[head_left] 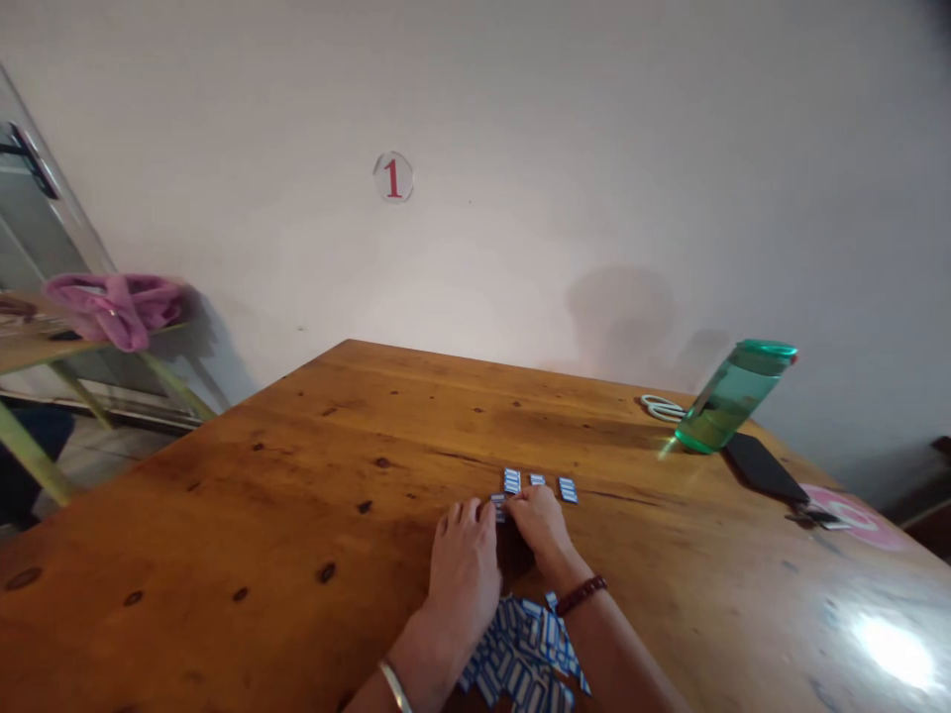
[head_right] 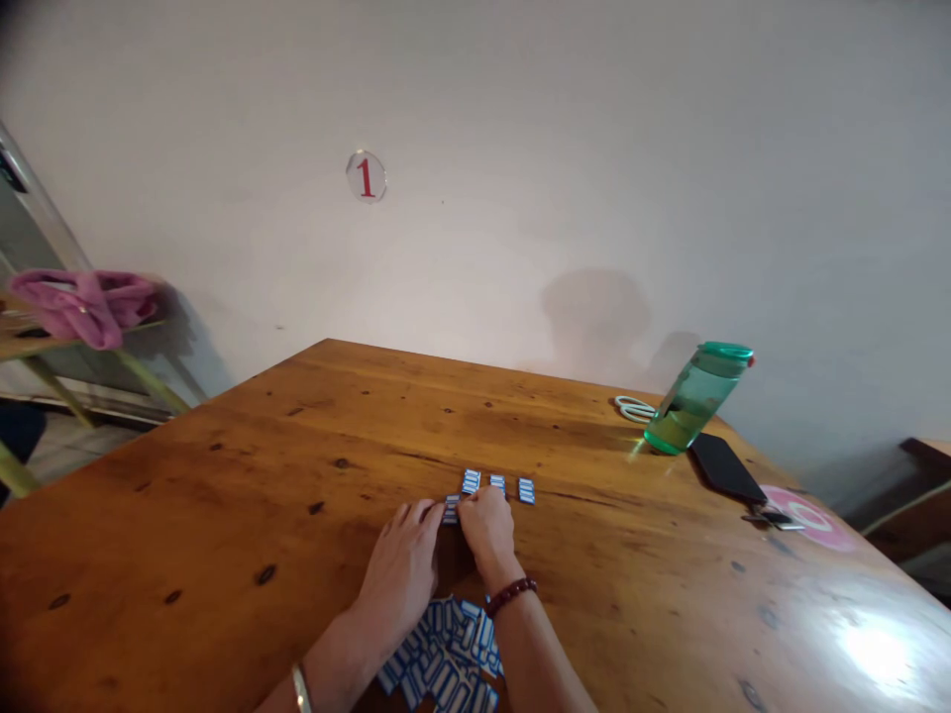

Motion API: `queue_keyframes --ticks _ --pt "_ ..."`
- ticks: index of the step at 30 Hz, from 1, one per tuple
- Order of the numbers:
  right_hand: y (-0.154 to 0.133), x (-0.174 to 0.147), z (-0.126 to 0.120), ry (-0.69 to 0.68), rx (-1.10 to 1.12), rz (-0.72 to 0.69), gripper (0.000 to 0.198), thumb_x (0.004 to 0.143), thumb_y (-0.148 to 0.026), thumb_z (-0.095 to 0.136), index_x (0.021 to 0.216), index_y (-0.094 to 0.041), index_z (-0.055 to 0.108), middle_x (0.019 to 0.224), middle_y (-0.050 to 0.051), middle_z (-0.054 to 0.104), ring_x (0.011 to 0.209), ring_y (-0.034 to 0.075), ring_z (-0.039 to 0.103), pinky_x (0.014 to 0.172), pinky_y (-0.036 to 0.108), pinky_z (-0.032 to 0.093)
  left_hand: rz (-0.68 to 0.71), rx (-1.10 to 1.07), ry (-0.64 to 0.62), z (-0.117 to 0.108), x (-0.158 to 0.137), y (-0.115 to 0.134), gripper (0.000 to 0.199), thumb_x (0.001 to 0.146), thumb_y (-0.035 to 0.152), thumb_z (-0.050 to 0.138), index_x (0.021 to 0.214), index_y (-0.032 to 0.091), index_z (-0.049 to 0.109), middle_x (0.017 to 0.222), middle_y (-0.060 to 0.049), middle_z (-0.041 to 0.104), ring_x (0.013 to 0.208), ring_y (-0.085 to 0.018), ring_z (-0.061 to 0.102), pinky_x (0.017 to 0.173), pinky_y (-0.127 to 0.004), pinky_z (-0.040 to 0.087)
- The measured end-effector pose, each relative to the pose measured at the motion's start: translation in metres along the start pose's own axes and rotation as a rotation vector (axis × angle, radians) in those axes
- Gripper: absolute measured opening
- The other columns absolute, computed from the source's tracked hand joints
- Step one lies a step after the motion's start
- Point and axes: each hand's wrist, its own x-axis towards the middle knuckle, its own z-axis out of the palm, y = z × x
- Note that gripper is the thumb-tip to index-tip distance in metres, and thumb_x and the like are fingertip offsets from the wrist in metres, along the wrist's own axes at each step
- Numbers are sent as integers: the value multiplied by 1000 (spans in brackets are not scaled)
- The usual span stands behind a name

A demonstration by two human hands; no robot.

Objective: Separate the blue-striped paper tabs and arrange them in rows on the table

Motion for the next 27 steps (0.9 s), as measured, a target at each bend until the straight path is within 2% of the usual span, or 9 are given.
queue_keyframes --ticks 11,17,27 --pt "-5 -7 2 45 -23 2 25 85 -28 51 108 -18 54 111 6 55 91 19 57 75 37 48 51 59 -8 3 -2 0 43 76 8 40 116 18 50 110 -11 55 102 -24 47 89 -39 35" --pt "-5 -6 1 43 -41 7 26 86 -28 50 109 -17 53 110 7 56 90 19 57 75 38 48 50 76 2 3 -2 1 40 79 10 36 116 16 50 109 -12 55 100 -24 48 88 -39 36" --pt "-5 -5 2 38 -97 2 26 85 -28 51 109 -17 53 110 6 56 90 19 57 75 38 48 128 127 16 11 0 -7 35 80 13 37 111 16 53 107 -12 55 98 -24 47 85 -39 36"
